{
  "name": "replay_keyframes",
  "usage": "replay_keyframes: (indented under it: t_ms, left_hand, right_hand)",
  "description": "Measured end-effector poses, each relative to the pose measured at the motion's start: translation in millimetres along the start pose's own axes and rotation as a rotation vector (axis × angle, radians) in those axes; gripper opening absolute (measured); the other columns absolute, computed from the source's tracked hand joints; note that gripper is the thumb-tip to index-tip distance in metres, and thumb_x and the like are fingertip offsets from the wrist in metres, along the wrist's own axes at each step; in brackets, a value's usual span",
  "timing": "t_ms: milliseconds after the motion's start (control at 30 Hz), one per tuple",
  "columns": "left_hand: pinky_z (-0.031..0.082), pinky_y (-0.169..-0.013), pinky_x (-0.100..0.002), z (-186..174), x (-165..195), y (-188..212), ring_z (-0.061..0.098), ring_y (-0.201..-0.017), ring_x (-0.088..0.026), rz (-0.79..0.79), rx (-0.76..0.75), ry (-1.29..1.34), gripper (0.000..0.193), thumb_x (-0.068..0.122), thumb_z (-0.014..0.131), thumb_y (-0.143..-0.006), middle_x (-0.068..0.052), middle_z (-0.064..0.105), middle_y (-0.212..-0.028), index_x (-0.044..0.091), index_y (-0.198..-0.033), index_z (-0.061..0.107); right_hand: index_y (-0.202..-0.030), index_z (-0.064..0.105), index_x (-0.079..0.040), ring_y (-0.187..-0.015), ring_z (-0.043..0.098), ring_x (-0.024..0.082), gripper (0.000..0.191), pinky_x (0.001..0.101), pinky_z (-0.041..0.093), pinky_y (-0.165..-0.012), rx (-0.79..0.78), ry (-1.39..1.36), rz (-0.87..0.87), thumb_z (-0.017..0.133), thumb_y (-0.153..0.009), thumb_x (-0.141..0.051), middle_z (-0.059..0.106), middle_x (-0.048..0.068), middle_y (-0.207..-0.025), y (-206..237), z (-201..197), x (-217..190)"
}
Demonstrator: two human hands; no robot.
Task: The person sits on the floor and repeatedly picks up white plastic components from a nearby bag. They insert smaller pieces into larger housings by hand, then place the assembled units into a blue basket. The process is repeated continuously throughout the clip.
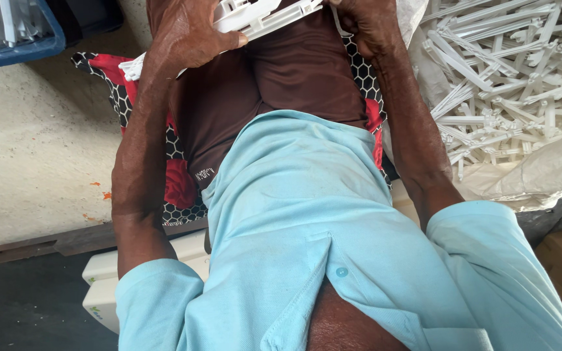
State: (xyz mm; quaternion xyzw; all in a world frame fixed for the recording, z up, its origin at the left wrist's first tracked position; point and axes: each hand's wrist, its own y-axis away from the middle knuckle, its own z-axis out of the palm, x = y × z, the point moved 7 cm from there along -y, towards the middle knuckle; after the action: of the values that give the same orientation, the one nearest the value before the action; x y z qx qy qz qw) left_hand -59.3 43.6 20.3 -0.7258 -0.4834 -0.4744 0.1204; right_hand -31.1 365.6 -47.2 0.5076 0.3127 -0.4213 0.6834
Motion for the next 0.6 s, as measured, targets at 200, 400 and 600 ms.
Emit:
replay_keyframes:
  t_ms: [200,400,600]
  left_hand:
    - [0.049,-0.067,-0.047,5.4,-13.2,-0.5,0.064,-0.073,-0.031,-0.127,-0.047,-0.096,0.05,0.039,0.089,-0.084,-0.015,0.066,-0.081,-0.001,-0.107,0.069]
    - [0.048,-0.062,-0.047,7.1,-12.8,-1.0,0.062,-0.068,-0.03,-0.009,0.015,-0.113,0.05,0.039,0.09,-0.085,-0.014,0.063,-0.076,-0.003,-0.101,0.068]
    - [0.049,-0.06,-0.046,8.9,-12.7,2.3,0.063,-0.066,-0.03,0.029,0.045,-0.139,0.047,0.037,0.089,-0.087,-0.014,0.064,-0.075,-0.003,-0.102,0.07]
  right_hand:
    - [-0.098,0.073,-0.003,-0.065,0.056,0.007,0.011,0.0215,0.039,-0.055,-0.026,0.078,-0.076,0.084,-0.099,-0.007,0.073,0.004,-0.088,11.8,21.1,-26.8]
    - [-0.094,0.073,-0.003,-0.064,0.05,0.004,0.025,0.0224,0.034,-0.056,0.023,0.415,-0.133,0.079,-0.11,-0.022,0.063,-0.003,-0.077,16.0,22.8,-26.0]
    - [-0.096,0.062,-0.003,-0.073,0.046,0.006,0.036,0.0257,0.037,-0.064,-0.017,0.563,-0.303,0.063,-0.117,-0.033,0.053,-0.005,-0.082,7.5,24.6,-6.7]
